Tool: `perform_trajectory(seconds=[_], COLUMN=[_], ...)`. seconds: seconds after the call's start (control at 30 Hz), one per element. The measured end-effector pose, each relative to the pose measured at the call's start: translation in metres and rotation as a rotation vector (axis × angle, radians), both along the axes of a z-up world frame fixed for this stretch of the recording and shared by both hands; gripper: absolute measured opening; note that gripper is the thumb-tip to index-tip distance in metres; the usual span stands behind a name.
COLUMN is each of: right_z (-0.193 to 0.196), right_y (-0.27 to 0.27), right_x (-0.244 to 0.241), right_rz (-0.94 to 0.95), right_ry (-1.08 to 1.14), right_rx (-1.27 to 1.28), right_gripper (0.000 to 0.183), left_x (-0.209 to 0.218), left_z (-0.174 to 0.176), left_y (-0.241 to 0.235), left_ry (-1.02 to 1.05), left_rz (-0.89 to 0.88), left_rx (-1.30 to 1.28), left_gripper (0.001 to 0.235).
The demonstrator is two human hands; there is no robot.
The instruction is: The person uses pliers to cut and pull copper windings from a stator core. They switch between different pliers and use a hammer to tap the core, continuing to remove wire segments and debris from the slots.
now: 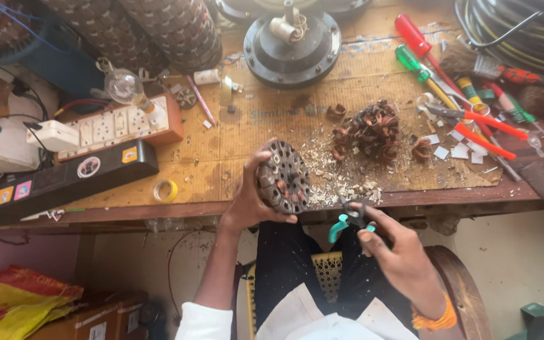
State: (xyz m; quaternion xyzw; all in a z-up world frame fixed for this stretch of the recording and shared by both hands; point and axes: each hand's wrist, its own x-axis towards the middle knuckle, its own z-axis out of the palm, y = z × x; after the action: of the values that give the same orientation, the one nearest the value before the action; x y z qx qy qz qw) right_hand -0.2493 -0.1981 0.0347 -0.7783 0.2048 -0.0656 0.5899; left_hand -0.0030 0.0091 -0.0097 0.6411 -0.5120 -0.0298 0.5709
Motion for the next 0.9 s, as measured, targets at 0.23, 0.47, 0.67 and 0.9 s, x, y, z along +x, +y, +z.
perform_trajectory(seconds=[0.23,0.47,0.67,0.9], right_z=[0.000,0.001,0.006,-0.016], right_y=[0.038,0.036,0.029,0.036], right_x=[0.019,0.024,0.025,0.025], right_rz=[0.040,0.052,0.098,0.077], right_ry=[0.012,0.141,0.182,0.035], right_rx=[-0.039,0.425,0.498,0.430], right_gripper=[0.044,0.048,0.047,0.047], left_x=[-0.001,0.001,0.006,0.004], left_z=[0.011,0.013,0.008,0.008], left_y=[0.008,0.008,0.004,0.004], left_ry=[0.333,0.365,0.219,0.336], left_rz=[0.009,-0.057,-0.048,-0.130], left_rx=[0.167,0.106,0.078,0.083], left_gripper=[0.133,0.136,0.136,0.135])
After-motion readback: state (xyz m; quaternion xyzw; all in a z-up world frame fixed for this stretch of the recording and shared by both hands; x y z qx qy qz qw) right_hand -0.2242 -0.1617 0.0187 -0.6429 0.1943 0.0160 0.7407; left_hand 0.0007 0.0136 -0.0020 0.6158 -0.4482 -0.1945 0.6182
